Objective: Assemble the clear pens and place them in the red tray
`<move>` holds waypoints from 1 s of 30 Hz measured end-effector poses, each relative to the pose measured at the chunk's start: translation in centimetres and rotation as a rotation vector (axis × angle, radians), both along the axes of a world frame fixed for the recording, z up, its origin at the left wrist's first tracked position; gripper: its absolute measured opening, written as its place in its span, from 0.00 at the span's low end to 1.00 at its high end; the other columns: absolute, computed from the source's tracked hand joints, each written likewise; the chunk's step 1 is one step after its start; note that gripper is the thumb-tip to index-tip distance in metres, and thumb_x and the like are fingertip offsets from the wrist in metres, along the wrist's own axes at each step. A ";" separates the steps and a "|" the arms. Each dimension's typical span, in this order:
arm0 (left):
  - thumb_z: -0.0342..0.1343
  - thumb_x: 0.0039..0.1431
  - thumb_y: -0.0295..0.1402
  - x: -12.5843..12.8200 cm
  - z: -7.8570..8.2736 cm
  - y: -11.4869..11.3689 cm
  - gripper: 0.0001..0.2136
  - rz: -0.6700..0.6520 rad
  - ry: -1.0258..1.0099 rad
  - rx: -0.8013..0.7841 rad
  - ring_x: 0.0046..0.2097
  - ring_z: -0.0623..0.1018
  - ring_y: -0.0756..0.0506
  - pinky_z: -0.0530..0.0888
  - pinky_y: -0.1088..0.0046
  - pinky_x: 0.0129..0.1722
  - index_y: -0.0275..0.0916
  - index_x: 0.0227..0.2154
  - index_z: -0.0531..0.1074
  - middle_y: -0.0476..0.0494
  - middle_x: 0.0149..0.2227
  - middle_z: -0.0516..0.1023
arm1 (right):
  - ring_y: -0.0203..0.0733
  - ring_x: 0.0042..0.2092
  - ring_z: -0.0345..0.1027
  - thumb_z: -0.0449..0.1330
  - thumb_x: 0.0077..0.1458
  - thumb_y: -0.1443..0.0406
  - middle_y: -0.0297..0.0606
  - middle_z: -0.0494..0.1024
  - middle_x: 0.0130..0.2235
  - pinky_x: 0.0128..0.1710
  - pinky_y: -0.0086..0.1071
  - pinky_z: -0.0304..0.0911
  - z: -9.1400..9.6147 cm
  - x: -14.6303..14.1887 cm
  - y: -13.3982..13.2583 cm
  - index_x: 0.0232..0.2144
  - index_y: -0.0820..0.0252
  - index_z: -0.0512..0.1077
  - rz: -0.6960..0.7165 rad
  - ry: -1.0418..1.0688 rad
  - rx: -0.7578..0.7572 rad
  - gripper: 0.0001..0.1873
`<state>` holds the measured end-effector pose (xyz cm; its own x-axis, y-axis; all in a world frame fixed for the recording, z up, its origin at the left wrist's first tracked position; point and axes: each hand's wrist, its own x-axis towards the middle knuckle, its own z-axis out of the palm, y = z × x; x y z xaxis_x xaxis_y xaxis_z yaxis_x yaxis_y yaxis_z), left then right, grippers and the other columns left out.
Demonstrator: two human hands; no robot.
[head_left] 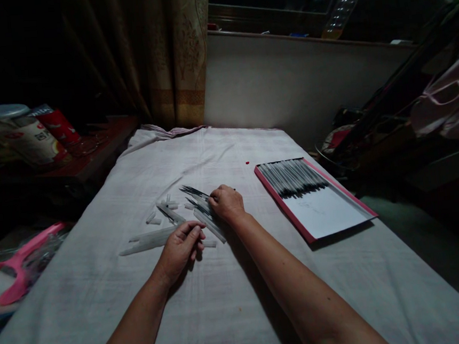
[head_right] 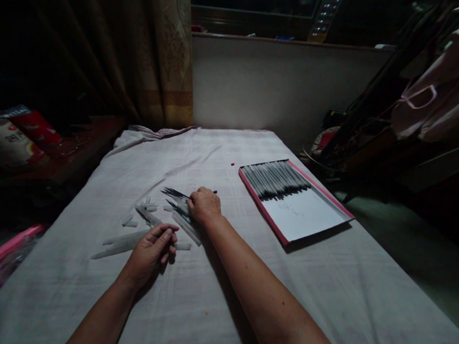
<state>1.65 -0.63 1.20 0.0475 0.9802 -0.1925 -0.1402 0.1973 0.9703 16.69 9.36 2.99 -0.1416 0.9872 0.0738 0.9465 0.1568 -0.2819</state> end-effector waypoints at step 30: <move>0.46 0.65 0.41 -2.5 -1.0 -0.1 0.13 0.281 0.930 0.486 0.35 0.82 0.44 0.75 0.70 0.36 0.42 0.44 0.71 0.47 0.32 0.83 | 0.40 0.38 0.72 0.60 0.56 0.64 0.38 0.79 0.37 0.40 0.32 0.62 -1.7 5.5 -6.5 0.34 0.57 0.80 0.037 0.417 0.015 0.08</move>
